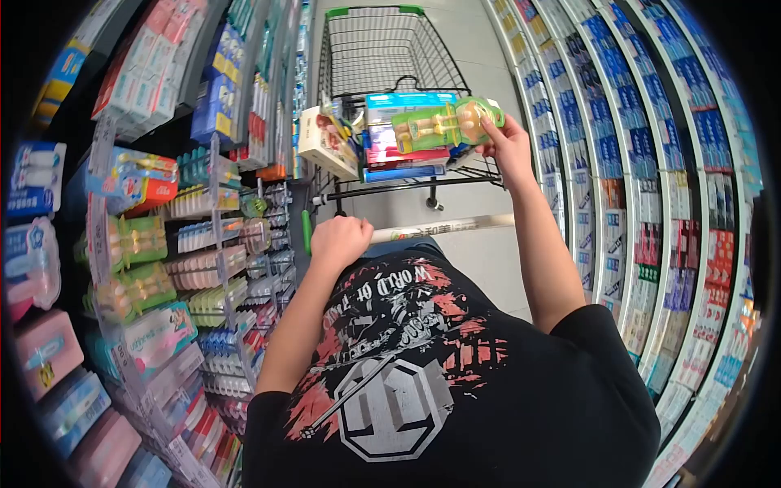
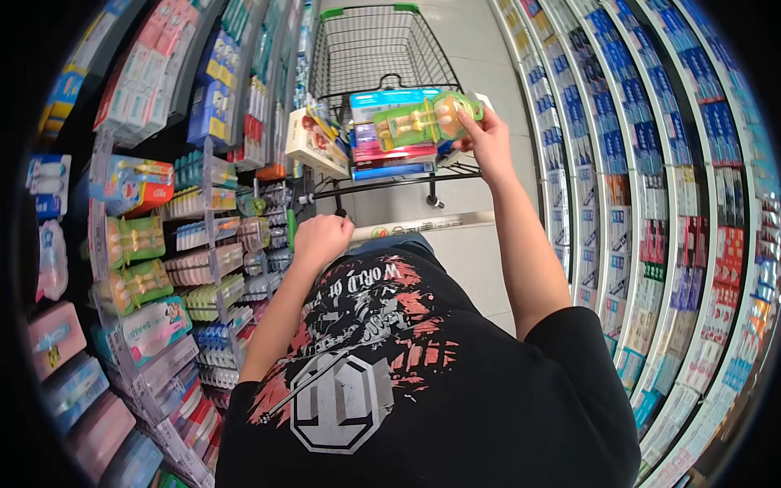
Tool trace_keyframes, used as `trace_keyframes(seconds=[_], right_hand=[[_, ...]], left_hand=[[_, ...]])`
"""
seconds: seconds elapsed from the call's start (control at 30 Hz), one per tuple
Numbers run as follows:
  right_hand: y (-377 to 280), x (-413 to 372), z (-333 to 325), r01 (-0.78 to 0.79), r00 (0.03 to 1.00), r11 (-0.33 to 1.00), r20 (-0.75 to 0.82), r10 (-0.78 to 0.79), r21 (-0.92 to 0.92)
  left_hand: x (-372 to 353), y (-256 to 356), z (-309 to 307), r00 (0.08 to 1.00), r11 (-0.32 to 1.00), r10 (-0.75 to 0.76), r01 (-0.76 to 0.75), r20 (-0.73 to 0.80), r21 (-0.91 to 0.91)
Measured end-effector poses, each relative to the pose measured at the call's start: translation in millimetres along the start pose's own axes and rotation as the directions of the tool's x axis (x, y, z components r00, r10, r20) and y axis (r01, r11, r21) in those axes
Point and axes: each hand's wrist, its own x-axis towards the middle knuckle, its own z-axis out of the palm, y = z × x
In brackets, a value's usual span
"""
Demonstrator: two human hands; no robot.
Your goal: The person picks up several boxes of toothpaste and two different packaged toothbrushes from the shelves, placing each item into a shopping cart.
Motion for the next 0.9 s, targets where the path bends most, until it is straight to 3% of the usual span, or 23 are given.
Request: trace_keyframes(seconds=[0.2, 0.37, 0.5, 0.6, 0.7, 0.9], right_hand=[[-37.7, 0.7, -46.3, 0.088, 0.962, 0.977, -0.238, -0.134, -0.193], [-46.7, -13.8, -61.2, 0.070, 0.933, 0.951, -0.318, -0.169, -0.301], [-36.3, -18.1, -63.3, 0.060, 0.950, 0.983, -0.292, -0.110, -0.175], [-25.6, -10.3, -69.8, -0.082, 0.937, 0.975, -0.317, 0.145, 0.204], [-16.9, -3.6, -80.1, -0.109, 0.936, 0.946, -0.289, 0.201, 0.305], [-15.0, 7.2, -66.1, -0.178, 0.981, 0.974, -0.051, 0.187, 0.140]], left_hand=[[4.3, 4.6, -7.8, 0.998, 0.999, -0.041, 0.042, -0.038, 0.015], [13.9, 2.3, -7.5, 0.998, 0.999, -0.017, 0.019, -0.059, 0.030], [21.4, -1.7, -6.2, 0.995, 0.999, 0.010, -0.007, -0.096, 0.035], [26.2, -4.1, -9.0, 0.998, 0.999, -0.001, 0.004, -0.055, 0.051], [29.9, -5.7, -13.6, 1.000, 0.997, -0.007, 0.007, -0.002, 0.072], [29.5, 0.1, -25.1, 0.995, 0.999, -0.046, 0.046, 0.093, -0.003]])
